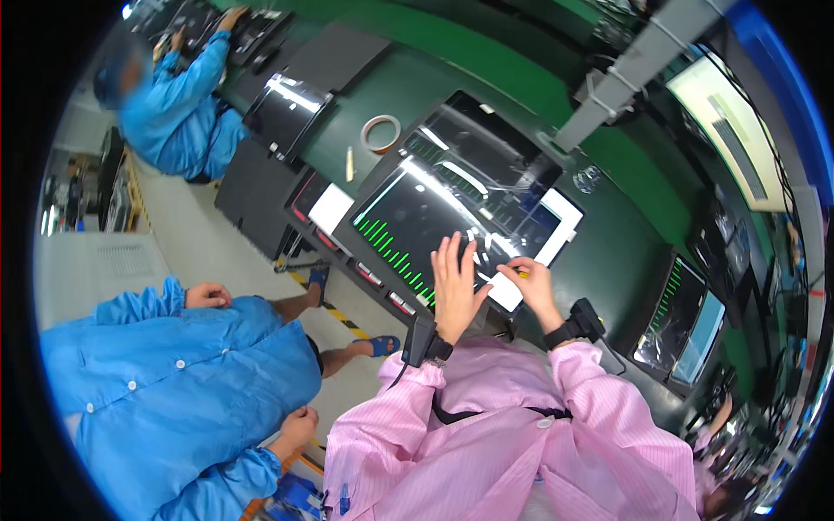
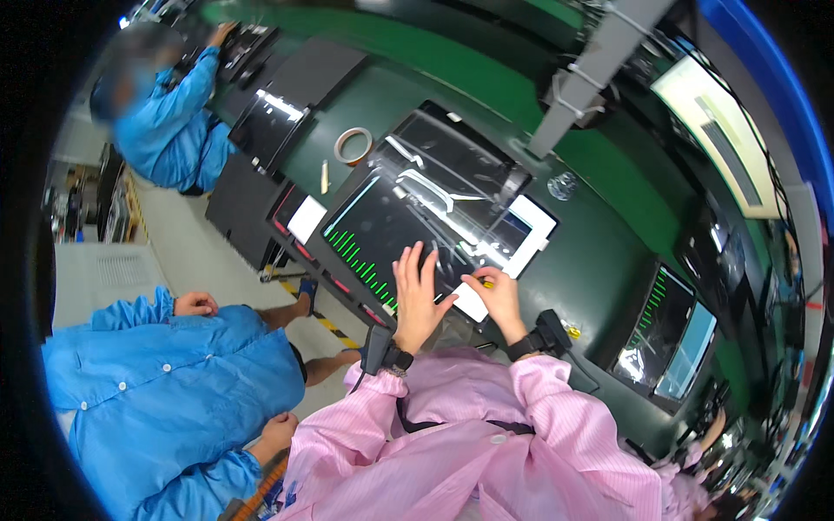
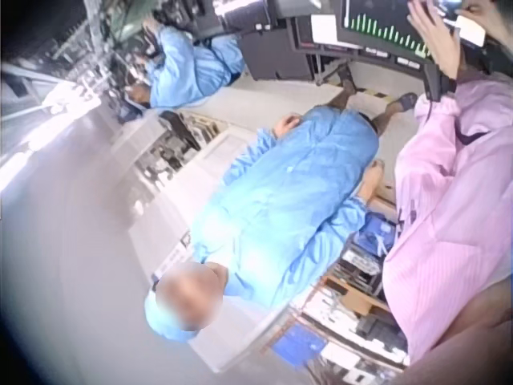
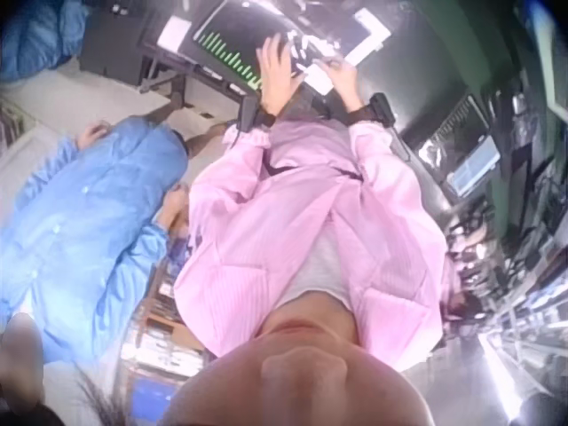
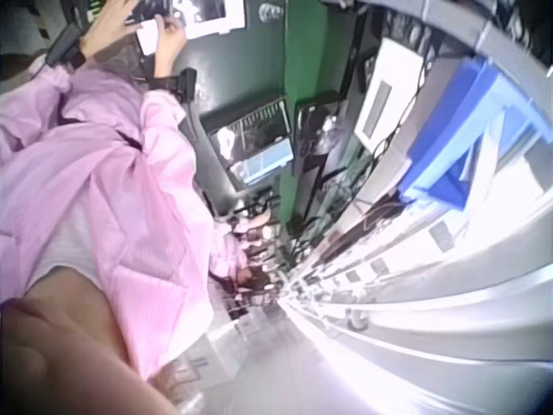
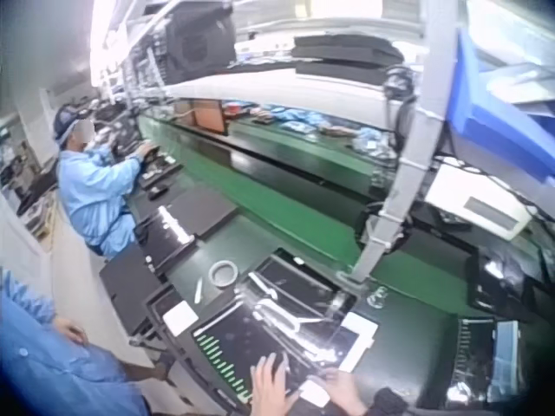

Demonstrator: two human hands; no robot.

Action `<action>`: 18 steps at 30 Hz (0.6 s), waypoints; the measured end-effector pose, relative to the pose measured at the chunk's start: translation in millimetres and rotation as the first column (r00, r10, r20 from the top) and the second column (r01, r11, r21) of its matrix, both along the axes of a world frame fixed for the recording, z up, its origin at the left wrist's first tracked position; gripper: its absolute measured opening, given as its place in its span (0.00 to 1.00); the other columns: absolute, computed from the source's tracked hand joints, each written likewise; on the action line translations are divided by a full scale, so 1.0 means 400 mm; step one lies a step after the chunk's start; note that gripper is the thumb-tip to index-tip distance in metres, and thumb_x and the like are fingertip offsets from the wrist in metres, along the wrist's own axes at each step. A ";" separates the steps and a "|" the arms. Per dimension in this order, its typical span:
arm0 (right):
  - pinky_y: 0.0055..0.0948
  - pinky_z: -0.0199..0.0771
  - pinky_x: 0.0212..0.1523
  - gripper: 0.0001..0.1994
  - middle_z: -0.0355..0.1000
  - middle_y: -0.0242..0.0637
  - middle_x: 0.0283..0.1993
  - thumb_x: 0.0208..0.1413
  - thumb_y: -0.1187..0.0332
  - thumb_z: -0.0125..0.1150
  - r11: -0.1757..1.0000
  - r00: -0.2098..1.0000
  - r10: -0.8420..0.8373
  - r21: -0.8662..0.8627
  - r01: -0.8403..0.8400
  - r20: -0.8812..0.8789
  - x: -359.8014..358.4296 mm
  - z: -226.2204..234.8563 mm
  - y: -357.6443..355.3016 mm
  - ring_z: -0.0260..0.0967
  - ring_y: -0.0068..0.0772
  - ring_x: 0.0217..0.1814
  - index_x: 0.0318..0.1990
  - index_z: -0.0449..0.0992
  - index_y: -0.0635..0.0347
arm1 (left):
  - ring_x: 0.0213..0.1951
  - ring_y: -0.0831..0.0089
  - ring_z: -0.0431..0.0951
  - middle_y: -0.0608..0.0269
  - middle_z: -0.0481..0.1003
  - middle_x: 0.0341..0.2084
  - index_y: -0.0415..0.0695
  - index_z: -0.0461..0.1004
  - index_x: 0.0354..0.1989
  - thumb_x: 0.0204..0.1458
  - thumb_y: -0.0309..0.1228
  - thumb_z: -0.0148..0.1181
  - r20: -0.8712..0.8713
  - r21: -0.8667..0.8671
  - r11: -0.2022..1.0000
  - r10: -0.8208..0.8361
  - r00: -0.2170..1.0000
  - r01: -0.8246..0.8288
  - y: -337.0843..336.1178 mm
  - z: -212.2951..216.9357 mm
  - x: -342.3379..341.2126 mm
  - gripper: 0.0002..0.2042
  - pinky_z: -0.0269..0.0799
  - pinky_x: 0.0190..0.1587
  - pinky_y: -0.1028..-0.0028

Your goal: Testing and inspecting electronic tablet screens on a factory assembly line.

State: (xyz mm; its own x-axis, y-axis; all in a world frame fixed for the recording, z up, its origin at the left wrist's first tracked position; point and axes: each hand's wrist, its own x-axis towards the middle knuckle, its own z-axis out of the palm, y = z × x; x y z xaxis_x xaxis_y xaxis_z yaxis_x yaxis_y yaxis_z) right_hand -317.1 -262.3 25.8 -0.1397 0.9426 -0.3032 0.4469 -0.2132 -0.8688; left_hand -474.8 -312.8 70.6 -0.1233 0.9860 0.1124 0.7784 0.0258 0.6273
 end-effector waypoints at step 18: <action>0.22 0.65 0.32 0.07 0.71 0.32 0.27 0.52 0.68 0.57 0.958 0.876 -0.254 -0.234 0.168 -0.411 0.239 0.110 -0.213 0.69 0.22 0.31 0.30 0.71 0.64 | 0.62 0.47 0.47 0.48 0.49 0.61 0.41 0.53 0.60 0.32 0.35 0.71 -0.201 0.024 0.986 -0.156 0.967 0.164 0.023 0.071 0.063 0.44 0.43 0.61 0.47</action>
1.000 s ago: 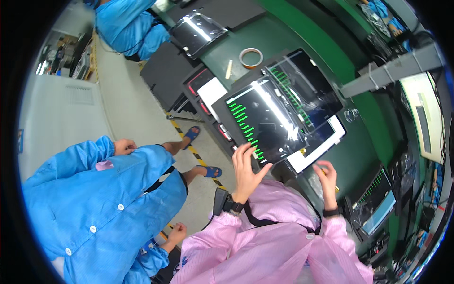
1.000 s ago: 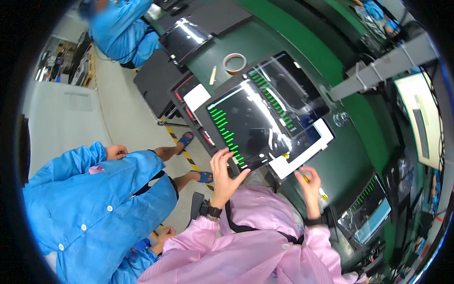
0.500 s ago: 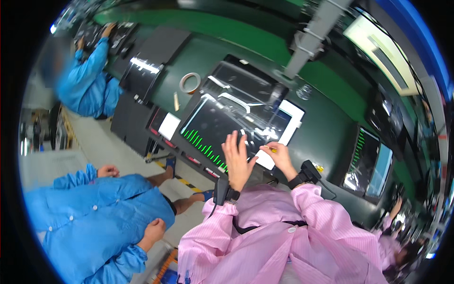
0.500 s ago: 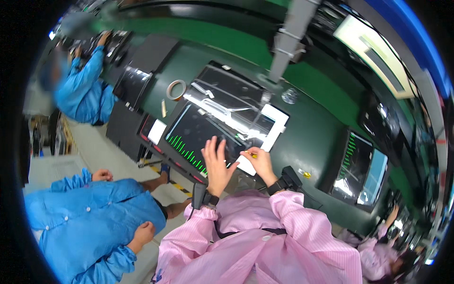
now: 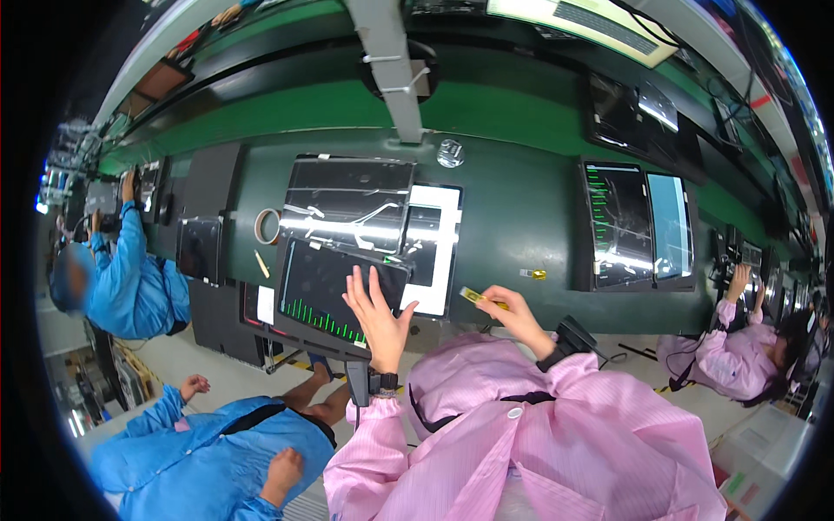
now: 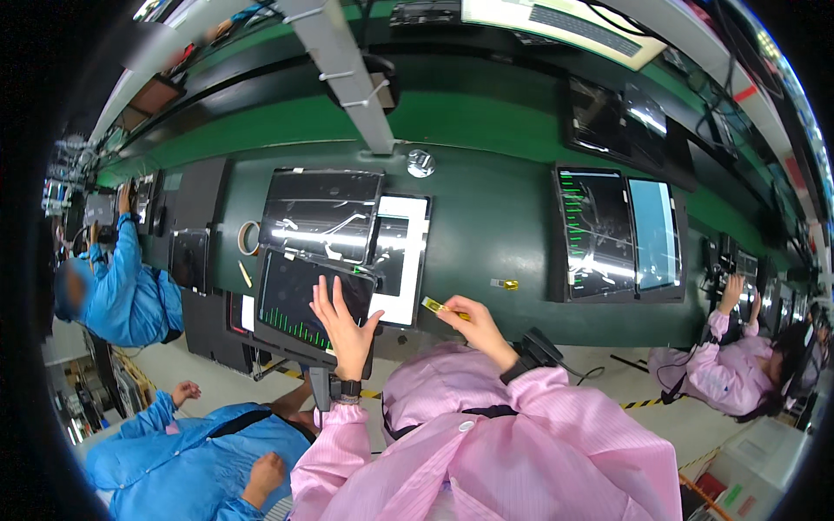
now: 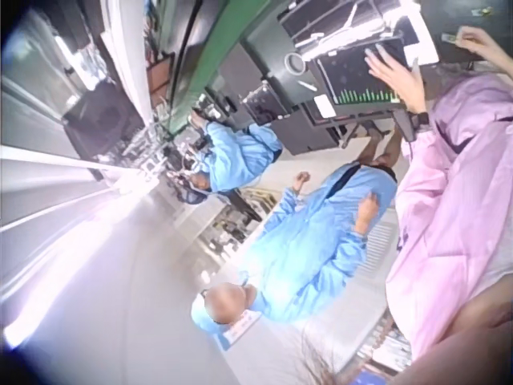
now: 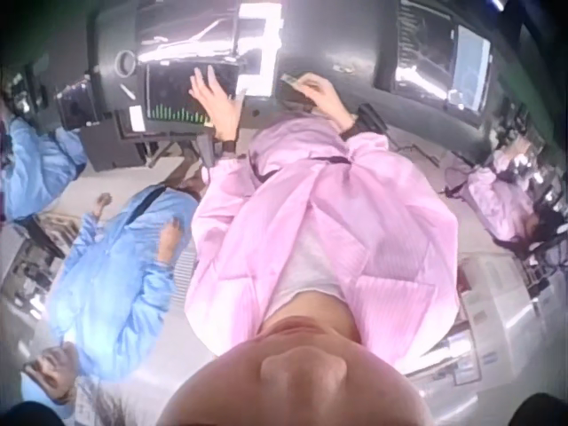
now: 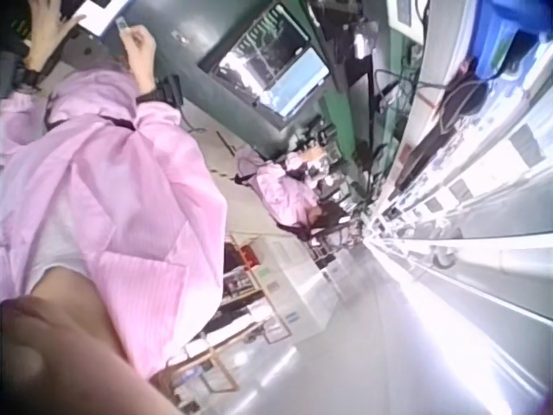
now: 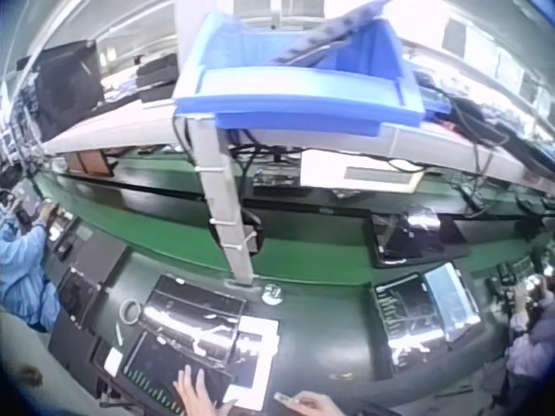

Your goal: Testing and inspecting electronic tablet screens on a factory assembly line.

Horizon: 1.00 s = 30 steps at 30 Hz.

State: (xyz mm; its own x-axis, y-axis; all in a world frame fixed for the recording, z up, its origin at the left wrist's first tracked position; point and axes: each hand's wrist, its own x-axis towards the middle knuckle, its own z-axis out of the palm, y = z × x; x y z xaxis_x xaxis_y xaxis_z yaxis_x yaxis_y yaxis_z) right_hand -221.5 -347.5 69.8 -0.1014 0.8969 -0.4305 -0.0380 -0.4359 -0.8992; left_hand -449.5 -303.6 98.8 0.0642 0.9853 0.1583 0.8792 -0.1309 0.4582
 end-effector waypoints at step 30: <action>0.20 0.49 0.19 0.15 0.59 0.24 0.17 0.56 0.59 0.45 0.370 0.322 -0.929 0.403 0.837 0.184 1.631 -0.092 -0.082 0.51 0.16 0.18 0.23 0.68 0.60 | 0.46 0.51 0.71 0.44 0.72 0.41 0.36 0.71 0.44 0.56 0.41 0.45 0.230 -0.080 0.887 -0.428 0.874 0.455 0.637 -0.103 1.161 0.20 0.64 0.49 0.65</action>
State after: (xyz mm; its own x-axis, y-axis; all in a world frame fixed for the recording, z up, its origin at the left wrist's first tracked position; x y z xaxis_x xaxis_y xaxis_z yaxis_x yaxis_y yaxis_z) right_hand 431.1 -380.3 33.2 0.9086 0.4155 -0.0434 0.0204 -0.1480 -0.9888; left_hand 14.8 -48.7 57.5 0.4774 0.8741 0.0897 0.6310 -0.4120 0.6574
